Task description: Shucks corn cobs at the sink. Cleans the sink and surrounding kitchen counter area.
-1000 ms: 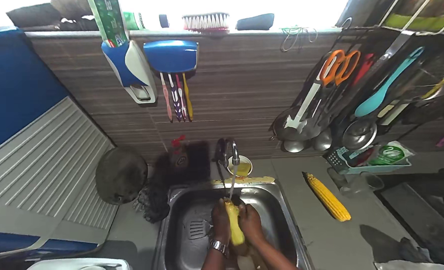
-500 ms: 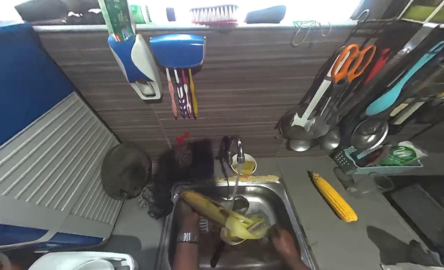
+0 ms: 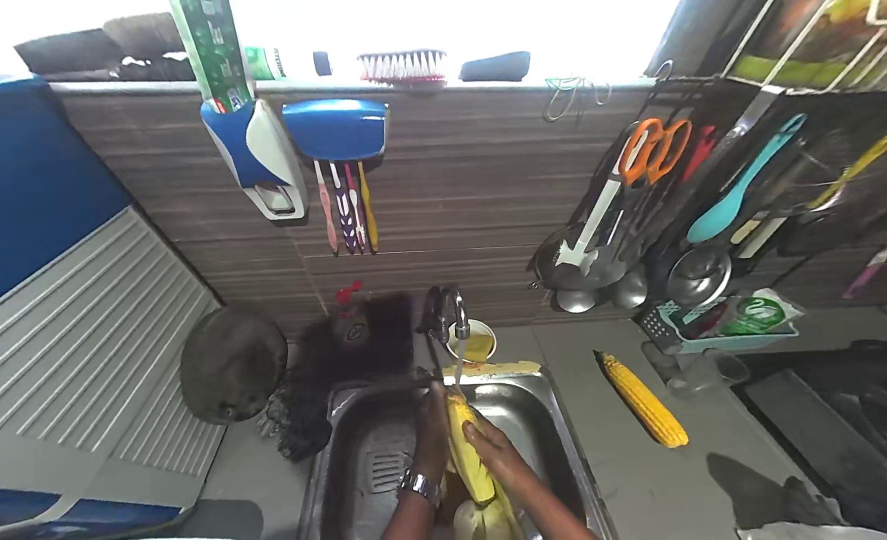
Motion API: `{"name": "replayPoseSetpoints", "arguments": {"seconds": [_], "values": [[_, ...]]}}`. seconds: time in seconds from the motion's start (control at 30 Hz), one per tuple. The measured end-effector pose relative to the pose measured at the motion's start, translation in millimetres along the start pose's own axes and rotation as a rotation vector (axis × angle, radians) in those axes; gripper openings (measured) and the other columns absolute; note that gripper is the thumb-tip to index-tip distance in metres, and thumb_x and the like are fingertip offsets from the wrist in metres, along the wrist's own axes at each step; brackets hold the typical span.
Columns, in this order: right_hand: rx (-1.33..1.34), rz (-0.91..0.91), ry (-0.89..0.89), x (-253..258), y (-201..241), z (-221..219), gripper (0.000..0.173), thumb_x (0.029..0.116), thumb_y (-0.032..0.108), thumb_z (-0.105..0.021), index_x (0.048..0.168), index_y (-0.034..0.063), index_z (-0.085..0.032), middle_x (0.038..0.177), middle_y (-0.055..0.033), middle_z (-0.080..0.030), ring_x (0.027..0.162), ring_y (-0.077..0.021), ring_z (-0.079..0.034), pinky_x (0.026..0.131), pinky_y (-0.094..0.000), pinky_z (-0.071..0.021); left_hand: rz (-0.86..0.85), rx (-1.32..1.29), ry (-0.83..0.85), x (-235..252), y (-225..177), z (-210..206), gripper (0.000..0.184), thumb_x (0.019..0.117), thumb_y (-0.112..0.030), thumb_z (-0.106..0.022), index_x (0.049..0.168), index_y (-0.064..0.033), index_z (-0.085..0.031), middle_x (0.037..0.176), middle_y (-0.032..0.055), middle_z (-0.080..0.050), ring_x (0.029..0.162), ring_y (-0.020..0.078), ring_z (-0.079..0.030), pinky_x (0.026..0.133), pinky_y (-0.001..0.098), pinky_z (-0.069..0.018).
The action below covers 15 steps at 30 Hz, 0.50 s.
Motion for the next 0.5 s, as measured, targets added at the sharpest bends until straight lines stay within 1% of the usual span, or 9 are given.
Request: {"name": "replayPoseSetpoints", "arguments": {"seconds": [0.07, 0.1, 0.13, 0.17, 0.2, 0.3, 0.37, 0.43, 0.5], "values": [[-0.049, 0.026, -0.096, 2.3, -4.0, 0.0, 0.064, 0.1037, 0.048, -0.053, 0.156, 0.0127, -0.043, 0.147, -0.0124, -0.057, 0.128, -0.0191, -0.060, 0.108, -0.0421, -0.0515, -0.002, 0.153, 0.026, -8.0, 2.9, -0.2, 0.056, 0.1112, -0.043, -0.034, 0.127, 0.0023, -0.063, 0.118, 0.0200, -0.067, 0.108, 0.0248, -0.066, 0.097, 0.0444, -0.0542], [-0.081, 0.050, -0.121, 4.5, -5.6, 1.0, 0.063, 0.1051, 0.047, -0.051, 0.157, 0.0138, -0.042, 0.152, -0.0118, -0.053, 0.133, -0.0193, -0.057, 0.112, -0.0429, -0.0487, -0.007, 0.226, 0.081, -16.0, 3.4, -0.1, 0.054, 0.1107, -0.042, -0.037, 0.135, 0.0014, -0.060, 0.128, 0.0211, -0.065, 0.118, 0.0264, -0.063, 0.104, 0.0466, -0.0511], [-0.110, 0.090, -0.126, 7.5, -6.7, 2.5, 0.060, 0.1070, 0.044, -0.048, 0.158, 0.0135, -0.041, 0.156, -0.0113, -0.049, 0.139, -0.0187, -0.052, 0.116, -0.0426, -0.0444, -0.021, 0.297, 0.125, -23.5, 5.2, -0.9, 0.052, 0.1096, -0.041, -0.042, 0.138, 0.0000, -0.059, 0.132, 0.0204, -0.063, 0.123, 0.0263, -0.061, 0.108, 0.0468, -0.0483], [-0.132, 0.128, -0.123, 10.2, -7.3, 3.6, 0.058, 0.1080, 0.041, -0.046, 0.158, 0.0126, -0.041, 0.159, -0.0110, -0.047, 0.143, -0.0183, -0.049, 0.120, -0.0422, -0.0408, -0.037, 0.339, 0.146, -29.6, 9.0, -1.6, 0.051, 0.1084, -0.040, -0.046, 0.138, -0.0006, -0.059, 0.134, 0.0193, -0.063, 0.125, 0.0256, -0.060, 0.110, 0.0461, -0.0466], [-0.144, 0.151, -0.122, 11.6, -7.0, 3.8, 0.055, 0.1083, 0.038, -0.046, 0.156, 0.0114, -0.045, 0.158, -0.0108, -0.048, 0.143, -0.0177, -0.048, 0.120, -0.0408, -0.0401, -0.046, 0.345, 0.133, -33.8, 13.7, -1.9, 0.049, 0.1075, -0.040, -0.048, 0.134, -0.0020, -0.063, 0.131, 0.0171, -0.065, 0.123, 0.0236, -0.062, 0.109, 0.0450, -0.0476], [-0.123, 0.155, -0.176, 10.7, -3.0, -0.6, 0.045, 0.1081, 0.034, -0.049, 0.143, 0.0079, -0.061, 0.143, -0.0108, -0.062, 0.128, -0.0157, -0.061, 0.111, -0.0367, -0.0491, -0.083, 0.230, 0.061, -40.8, 22.7, -1.8, 0.041, 0.1062, -0.036, -0.054, 0.121, -0.0030, -0.071, 0.118, 0.0126, -0.071, 0.112, 0.0184, -0.066, 0.102, 0.0407, -0.0526], [-0.101, 0.160, -0.246, 12.2, 2.7, -6.4, 0.038, 0.1076, 0.031, -0.052, 0.131, 0.0057, -0.068, 0.126, -0.0097, -0.070, 0.110, -0.0137, -0.068, 0.098, -0.0341, -0.0553, -0.103, 0.170, 0.020, -43.6, 21.3, -5.1, 0.037, 0.1070, -0.030, -0.053, 0.122, -0.0006, -0.070, 0.121, 0.0145, -0.070, 0.114, 0.0190, -0.065, 0.104, 0.0399, -0.0514], [-0.096, 0.163, -0.274, 15.5, 7.1, -10.5, 0.035, 0.1073, 0.031, -0.052, 0.123, 0.0056, -0.071, 0.112, -0.0077, -0.073, 0.097, -0.0128, -0.069, 0.090, -0.0339, -0.0577, -0.112, 0.137, -0.034, -46.7, 18.7, -9.4, 0.038, 0.1085, -0.029, -0.049, 0.125, 0.0001, -0.068, 0.125, 0.0151, -0.069, 0.118, 0.0193, -0.064, 0.107, 0.0389, -0.0496], [-0.082, 0.162, -0.313, 18.9, 12.0, -12.0, 0.034, 0.1082, 0.031, -0.050, 0.112, 0.0057, -0.072, 0.097, -0.0064, -0.072, 0.085, -0.0136, -0.068, 0.081, -0.0355, -0.0584, -0.115, 0.081, -0.092, -46.3, 18.7, -15.5, 0.037, 0.1095, -0.028, -0.047, 0.120, 0.0005, -0.069, 0.118, 0.0147, -0.070, 0.112, 0.0191, -0.066, 0.103, 0.0390, -0.0523]]}}
Point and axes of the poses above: each hand's wrist, its own x-axis towards the middle knuckle, its own z-axis out of the back of the hand, y = z × x, the point moved 1 cm from there along x, towards the middle knuckle
